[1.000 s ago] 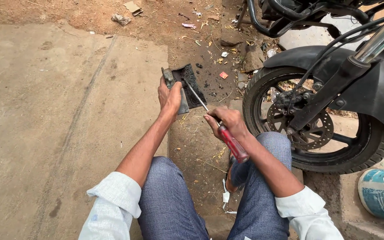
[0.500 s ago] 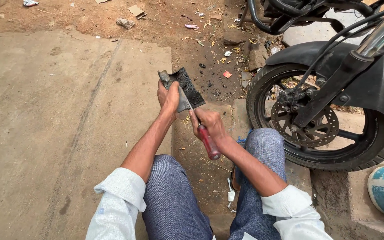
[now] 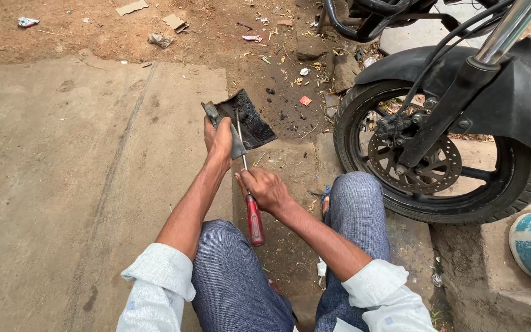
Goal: Cleaning or scraping debris from a plastic motorcycle component using a screwdriver.
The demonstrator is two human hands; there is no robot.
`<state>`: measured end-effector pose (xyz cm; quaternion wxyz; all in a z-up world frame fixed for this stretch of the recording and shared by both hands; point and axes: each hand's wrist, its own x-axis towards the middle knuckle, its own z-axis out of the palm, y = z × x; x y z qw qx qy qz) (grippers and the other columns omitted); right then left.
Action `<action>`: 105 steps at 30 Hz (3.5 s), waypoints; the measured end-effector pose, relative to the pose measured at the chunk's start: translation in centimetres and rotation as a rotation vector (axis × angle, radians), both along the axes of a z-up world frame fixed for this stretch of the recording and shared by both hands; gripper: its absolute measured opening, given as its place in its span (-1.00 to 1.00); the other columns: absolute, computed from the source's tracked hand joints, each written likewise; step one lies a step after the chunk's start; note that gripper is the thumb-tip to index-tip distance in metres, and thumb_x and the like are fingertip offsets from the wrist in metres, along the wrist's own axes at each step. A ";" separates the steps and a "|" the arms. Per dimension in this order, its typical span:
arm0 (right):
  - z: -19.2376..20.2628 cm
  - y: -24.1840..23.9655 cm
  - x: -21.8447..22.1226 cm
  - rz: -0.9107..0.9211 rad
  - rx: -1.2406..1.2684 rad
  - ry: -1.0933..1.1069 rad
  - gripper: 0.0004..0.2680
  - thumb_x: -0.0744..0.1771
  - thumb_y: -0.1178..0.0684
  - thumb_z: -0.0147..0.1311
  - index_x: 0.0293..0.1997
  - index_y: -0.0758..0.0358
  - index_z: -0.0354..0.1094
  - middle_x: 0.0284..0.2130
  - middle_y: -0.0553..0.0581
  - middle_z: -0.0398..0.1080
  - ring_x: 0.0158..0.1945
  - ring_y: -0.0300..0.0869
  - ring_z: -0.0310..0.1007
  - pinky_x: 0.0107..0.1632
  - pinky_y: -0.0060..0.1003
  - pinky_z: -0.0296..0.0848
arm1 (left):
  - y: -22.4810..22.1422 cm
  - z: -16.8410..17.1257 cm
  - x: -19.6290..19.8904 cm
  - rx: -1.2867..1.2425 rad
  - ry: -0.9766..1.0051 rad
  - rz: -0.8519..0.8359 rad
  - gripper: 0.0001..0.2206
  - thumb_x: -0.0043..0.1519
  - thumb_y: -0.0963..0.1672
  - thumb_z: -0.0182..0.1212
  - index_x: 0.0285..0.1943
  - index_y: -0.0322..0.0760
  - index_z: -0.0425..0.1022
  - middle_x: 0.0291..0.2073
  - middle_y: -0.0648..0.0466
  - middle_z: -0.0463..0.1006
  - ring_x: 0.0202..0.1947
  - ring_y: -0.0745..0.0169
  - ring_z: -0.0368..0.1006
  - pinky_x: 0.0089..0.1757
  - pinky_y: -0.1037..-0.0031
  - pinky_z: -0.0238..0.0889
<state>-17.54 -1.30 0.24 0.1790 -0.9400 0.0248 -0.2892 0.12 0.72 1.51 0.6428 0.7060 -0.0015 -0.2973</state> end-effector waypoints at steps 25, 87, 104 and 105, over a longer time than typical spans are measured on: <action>3.8 -6.5 -1.0 -0.089 0.417 -0.201 -0.85 0.42 0.16 0.04 -0.29 0.38 0.46 -0.51 0.19 0.55 -0.47 -0.20 0.63 -0.46 -0.37 0.59 | 0.8 1.4 0.6 -0.199 0.279 0.035 -0.79 0.19 -0.07 0.13 -0.07 -0.19 0.34 -0.35 0.16 0.43 -0.41 0.40 0.43 -0.37 0.38 0.47; 9.1 -15.1 -9.4 -0.147 0.824 0.061 -0.77 0.47 0.10 0.03 -0.32 0.45 0.42 -0.54 0.18 0.49 -0.49 -0.26 0.56 -0.47 -0.42 0.55 | 1.6 0.9 -1.2 0.363 -0.737 -0.667 -0.10 -0.12 -0.08 0.28 0.57 0.14 0.14 0.24 -0.13 0.31 0.21 -0.21 0.23 0.14 0.06 0.33; 7.7 -13.0 -6.6 -0.118 0.615 0.038 -0.83 0.44 0.15 0.03 -0.21 0.47 0.50 -0.48 0.22 0.52 -0.49 -0.22 0.52 -0.44 -0.40 0.44 | 2.6 5.1 -2.5 0.481 -0.816 -0.791 -0.16 -0.10 -0.03 0.23 0.53 0.10 0.20 0.19 -0.08 0.38 0.18 -0.12 0.32 0.18 0.06 0.27; 8.0 -12.6 -5.8 -0.124 0.455 0.117 -0.82 0.43 0.15 0.00 -0.17 0.45 0.54 -0.51 0.23 0.55 -0.47 -0.20 0.59 -0.43 -0.38 0.45 | 2.5 5.3 -2.6 0.475 -0.824 -0.796 -0.17 -0.11 -0.03 0.22 0.52 0.11 0.23 0.20 -0.06 0.39 0.18 -0.11 0.32 0.17 0.06 0.28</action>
